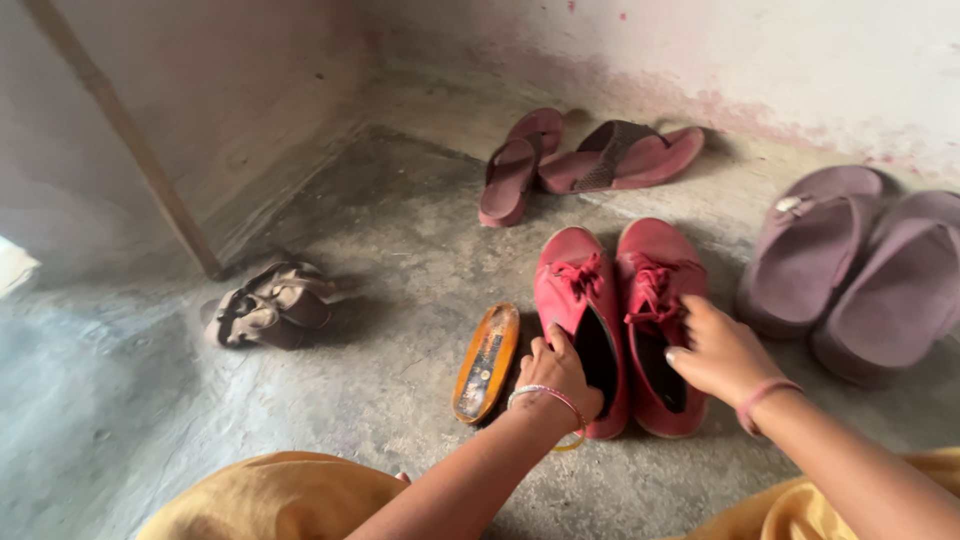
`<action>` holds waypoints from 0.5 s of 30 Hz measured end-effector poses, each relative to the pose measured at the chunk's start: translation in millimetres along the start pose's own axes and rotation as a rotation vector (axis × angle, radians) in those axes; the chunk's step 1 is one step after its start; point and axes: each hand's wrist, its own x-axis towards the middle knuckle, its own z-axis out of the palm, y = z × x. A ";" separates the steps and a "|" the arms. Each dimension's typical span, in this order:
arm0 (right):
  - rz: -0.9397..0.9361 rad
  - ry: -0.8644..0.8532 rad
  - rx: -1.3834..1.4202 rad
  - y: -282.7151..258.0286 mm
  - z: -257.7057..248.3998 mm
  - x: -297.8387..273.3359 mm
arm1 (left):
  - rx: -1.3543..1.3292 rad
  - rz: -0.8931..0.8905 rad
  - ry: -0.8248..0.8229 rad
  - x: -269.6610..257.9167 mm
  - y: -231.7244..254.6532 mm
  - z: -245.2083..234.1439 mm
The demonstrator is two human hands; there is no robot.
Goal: The person sits on the floor and uses a brush to clean several pairs of shoes, including pink sandals, red sneakers, and brown sandals. The person scrubs the soles and uppers of each shoe before placing them back on the floor.
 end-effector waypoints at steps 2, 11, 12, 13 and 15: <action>0.058 0.005 -0.111 -15.8 -6.4 -10.9 | 0.015 0.040 0.013 8.4 -7.6 1.6; 0.102 0.007 -0.118 -32.5 -11.7 -15.7 | 0.115 -0.282 0.024 11.7 -47.0 -57.2; 0.149 -0.042 -0.115 -29.3 -10.3 -14.0 | 0.039 -0.343 -0.038 9.8 -49.4 -55.5; 0.169 -0.052 -0.140 -25.5 -8.2 -13.3 | -0.038 -0.405 -0.100 10.0 -52.0 -53.6; 0.216 -0.073 -0.191 -16.4 -4.7 -15.5 | -0.132 -0.389 0.015 17.6 -48.2 -48.7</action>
